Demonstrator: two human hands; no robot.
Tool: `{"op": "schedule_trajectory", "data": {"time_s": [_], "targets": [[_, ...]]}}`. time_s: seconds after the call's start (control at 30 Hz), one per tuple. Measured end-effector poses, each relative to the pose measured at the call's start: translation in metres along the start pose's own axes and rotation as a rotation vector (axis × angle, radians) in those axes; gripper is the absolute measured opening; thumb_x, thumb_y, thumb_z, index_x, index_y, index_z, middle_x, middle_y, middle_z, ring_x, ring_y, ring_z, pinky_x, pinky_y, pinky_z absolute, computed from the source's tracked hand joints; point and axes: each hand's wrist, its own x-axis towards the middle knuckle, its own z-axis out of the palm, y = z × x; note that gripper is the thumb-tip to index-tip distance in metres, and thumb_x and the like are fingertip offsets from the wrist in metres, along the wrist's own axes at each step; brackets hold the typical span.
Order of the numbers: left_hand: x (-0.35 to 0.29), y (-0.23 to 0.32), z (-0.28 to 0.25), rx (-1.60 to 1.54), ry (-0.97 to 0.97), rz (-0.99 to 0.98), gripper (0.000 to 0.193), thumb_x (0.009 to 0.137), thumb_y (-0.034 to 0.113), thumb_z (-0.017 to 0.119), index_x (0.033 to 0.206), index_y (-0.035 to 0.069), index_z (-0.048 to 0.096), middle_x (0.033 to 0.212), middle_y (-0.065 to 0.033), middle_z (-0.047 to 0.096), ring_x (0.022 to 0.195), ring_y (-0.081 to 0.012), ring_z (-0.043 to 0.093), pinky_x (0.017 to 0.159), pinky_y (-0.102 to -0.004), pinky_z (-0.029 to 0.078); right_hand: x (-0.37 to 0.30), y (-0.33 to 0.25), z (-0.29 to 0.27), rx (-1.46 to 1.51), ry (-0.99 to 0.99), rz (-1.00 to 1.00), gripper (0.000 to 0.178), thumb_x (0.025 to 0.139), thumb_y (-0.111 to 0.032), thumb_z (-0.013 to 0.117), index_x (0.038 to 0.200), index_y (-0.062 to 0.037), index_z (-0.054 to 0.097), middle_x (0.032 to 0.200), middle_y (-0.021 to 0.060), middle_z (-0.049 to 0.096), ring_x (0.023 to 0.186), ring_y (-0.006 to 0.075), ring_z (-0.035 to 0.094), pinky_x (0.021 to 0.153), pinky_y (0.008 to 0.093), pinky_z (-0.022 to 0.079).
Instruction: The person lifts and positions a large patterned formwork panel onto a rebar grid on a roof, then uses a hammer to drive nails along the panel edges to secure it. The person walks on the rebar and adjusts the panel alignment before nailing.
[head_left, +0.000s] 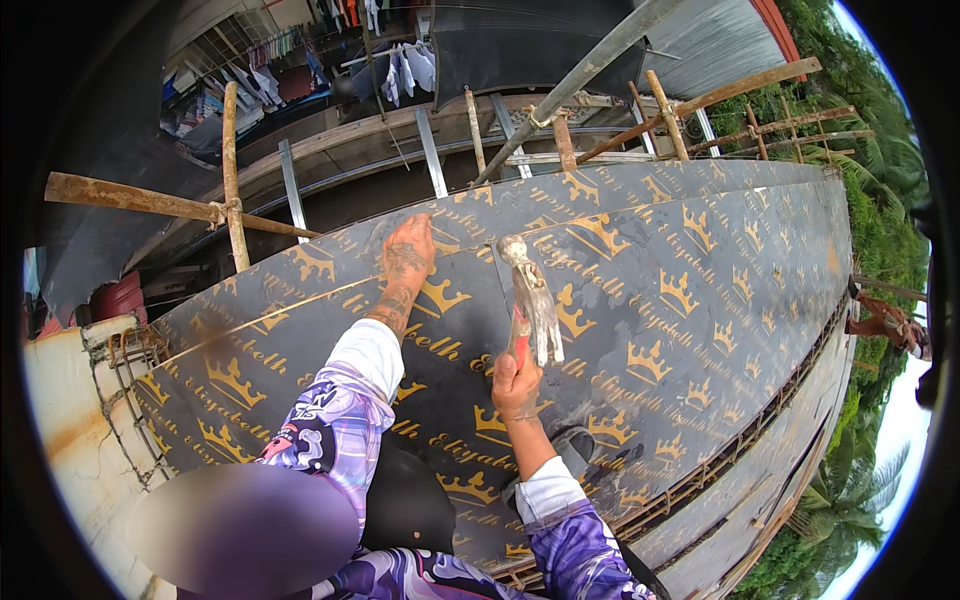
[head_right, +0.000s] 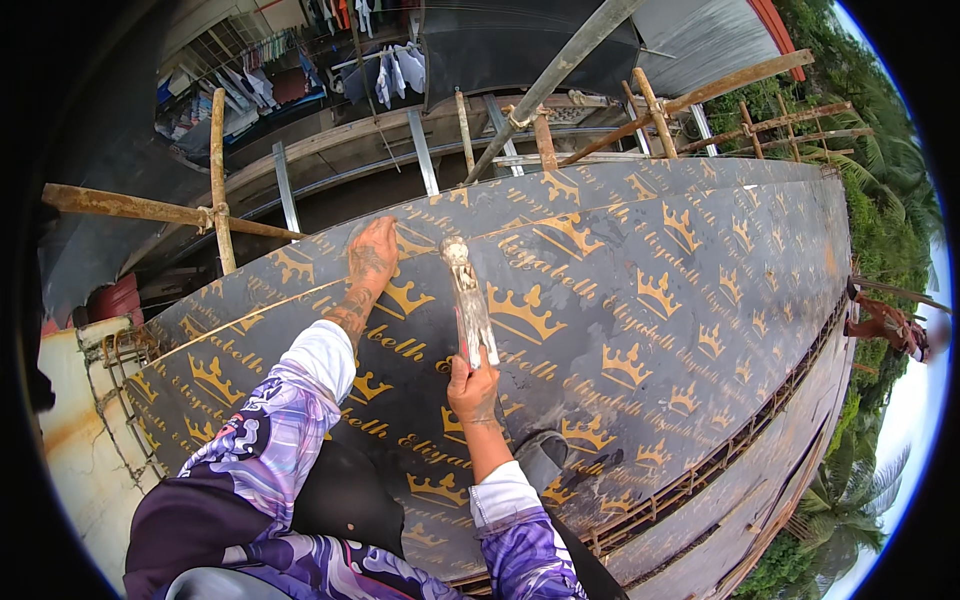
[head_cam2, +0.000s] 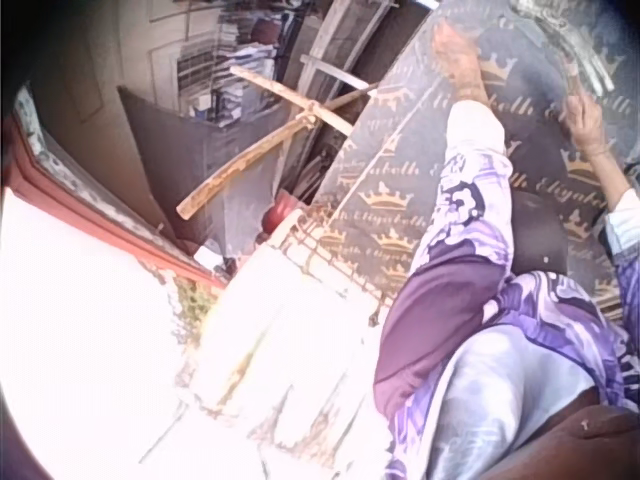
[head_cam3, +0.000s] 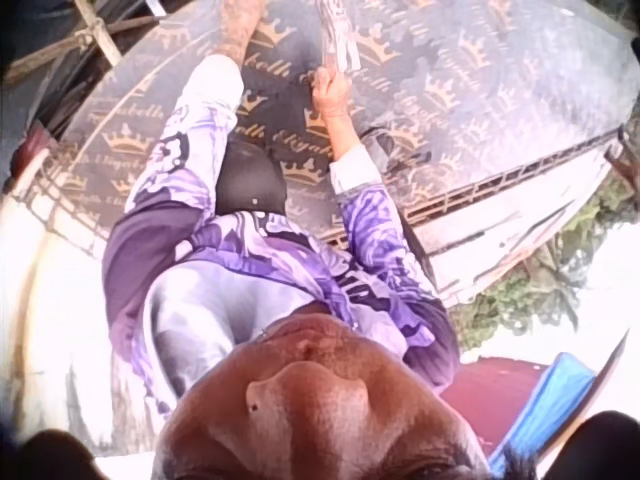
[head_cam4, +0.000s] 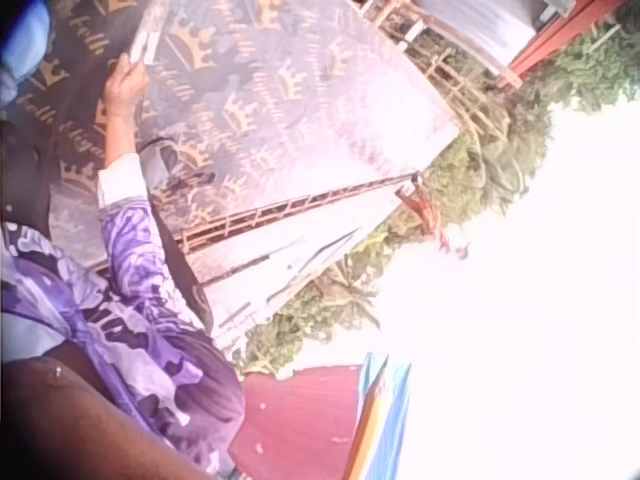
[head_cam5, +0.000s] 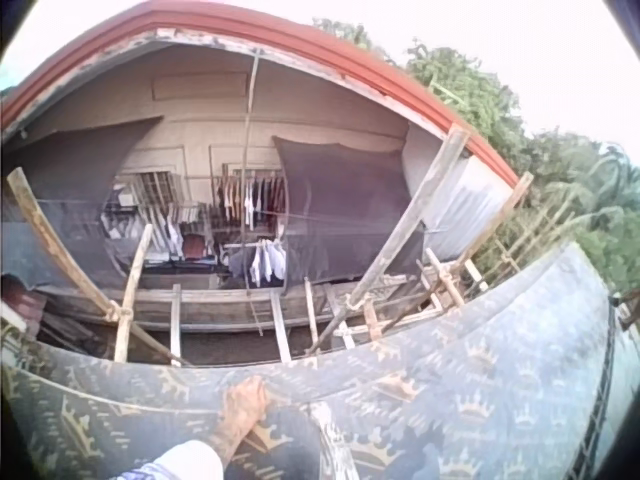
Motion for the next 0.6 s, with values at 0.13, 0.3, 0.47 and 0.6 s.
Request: {"op": "schedule_trajectory", "data": {"time_s": [0.13,0.3,0.47,0.6], "targets": [[0.002,-0.002,-0.006,-0.001,-0.045,-0.019,0.019,0.096,0.018,0.050,0.104,0.009,0.064,0.100,-0.0116,0.068,0.094,-0.0325,0.066,0.082,-0.0432,0.053,0.014,0.009,0.004,-0.318,-0.199,0.308,0.052,0.099,-0.048,0.049,0.092,0.0026,0.060,0.070,0.0256,0.062,0.070,0.0471,0.063,0.063,0.0501,0.048],[-0.003,-0.001,-0.009,-0.074,-0.055,-0.039,0.022,0.097,0.019,0.049,0.108,0.009,0.066,0.103,-0.0129,0.068,0.095,-0.0353,0.065,0.083,-0.0449,0.052,0.000,0.014,0.003,-0.401,-0.180,0.327,0.061,0.098,-0.053,0.045,0.094,0.0044,0.064,0.085,0.0326,0.064,0.087,0.0494,0.063,0.076,0.0542,0.049],[-0.006,-0.005,-0.024,-0.379,0.151,-0.148,0.024,0.097,0.021,0.054,0.110,0.007,0.068,0.088,-0.0129,0.068,0.077,-0.0270,0.064,0.070,-0.0375,0.050,0.045,-0.023,-0.041,-0.605,-0.443,0.538,0.070,0.096,-0.059,0.042,0.106,0.0060,0.065,0.092,0.0332,0.066,0.093,0.0482,0.064,0.084,0.0516,0.051],[-0.051,-0.040,-0.104,-0.778,-0.006,-0.427,0.027,0.100,0.023,0.055,0.109,0.002,0.070,0.063,0.0039,0.047,0.058,-0.0053,0.040,0.052,-0.0249,0.035,0.071,-0.096,-0.033,-0.727,-0.597,0.688,0.071,0.097,-0.059,0.041,0.102,0.0079,0.064,0.081,0.0247,0.068,0.068,0.0352,0.069,0.063,0.0447,0.057]]}}
